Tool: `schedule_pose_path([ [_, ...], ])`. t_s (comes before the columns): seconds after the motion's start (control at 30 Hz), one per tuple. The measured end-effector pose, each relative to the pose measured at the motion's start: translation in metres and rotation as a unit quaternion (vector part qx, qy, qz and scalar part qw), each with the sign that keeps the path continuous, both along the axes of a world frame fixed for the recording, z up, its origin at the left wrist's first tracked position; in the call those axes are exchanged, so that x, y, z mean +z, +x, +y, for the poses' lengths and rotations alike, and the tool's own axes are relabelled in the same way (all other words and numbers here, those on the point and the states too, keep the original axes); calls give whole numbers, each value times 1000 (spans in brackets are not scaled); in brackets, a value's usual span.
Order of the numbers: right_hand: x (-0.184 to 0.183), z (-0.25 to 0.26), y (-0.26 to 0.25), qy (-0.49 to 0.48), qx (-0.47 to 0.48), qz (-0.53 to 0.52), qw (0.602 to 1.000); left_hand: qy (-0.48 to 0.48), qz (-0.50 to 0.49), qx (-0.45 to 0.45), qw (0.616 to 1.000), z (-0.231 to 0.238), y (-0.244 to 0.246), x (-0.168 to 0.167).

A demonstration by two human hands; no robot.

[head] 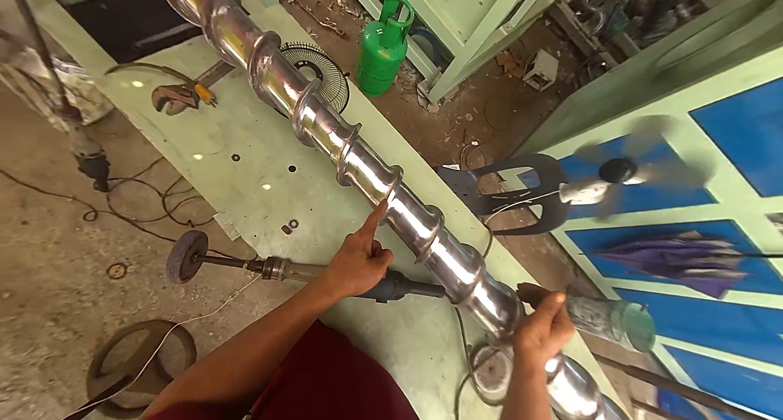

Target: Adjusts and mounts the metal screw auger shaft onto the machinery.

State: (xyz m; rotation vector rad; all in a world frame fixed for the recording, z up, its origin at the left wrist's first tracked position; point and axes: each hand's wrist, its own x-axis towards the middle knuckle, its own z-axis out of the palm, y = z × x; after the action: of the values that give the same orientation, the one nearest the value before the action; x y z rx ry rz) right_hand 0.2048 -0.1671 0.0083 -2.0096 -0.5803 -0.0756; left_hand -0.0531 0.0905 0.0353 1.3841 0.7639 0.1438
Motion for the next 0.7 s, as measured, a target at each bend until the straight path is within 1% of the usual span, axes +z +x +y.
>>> schedule_pose_path([
  [0.17, 0, -1, 0, 0, -1, -5, 1000, 16, -7, 11, 1000, -7, -3, -9],
  [0.3, -4, -1, 4, 5, 10, -7, 1000, 52, 10, 38, 998, -4, -2, -11],
  [0.4, -3, -4, 3, 14, 10, -1, 1000, 119, 15, 47, 992, -3, 3, -14],
  [0.5, -3, -6, 5, 18, 10, 4, 1000, 204, -13, 48, 978, -7, 14, -13],
  [0.57, -5, -8, 7, 23, 12, 2, 1000, 232, -49, 22, 971, -17, 24, -10],
  [0.6, -5, -8, 7, 22, 13, 3, 1000, 235, -65, -8, 970, -25, 31, -7],
  [0.67, -4, -9, 8, 14, 11, 4, 1000, 205, -74, -96, 971, -42, 48, 1],
  [0.7, -4, -9, 8, 10, 9, 3, 1000, 172, -59, -158, 971, -49, 57, 7],
])
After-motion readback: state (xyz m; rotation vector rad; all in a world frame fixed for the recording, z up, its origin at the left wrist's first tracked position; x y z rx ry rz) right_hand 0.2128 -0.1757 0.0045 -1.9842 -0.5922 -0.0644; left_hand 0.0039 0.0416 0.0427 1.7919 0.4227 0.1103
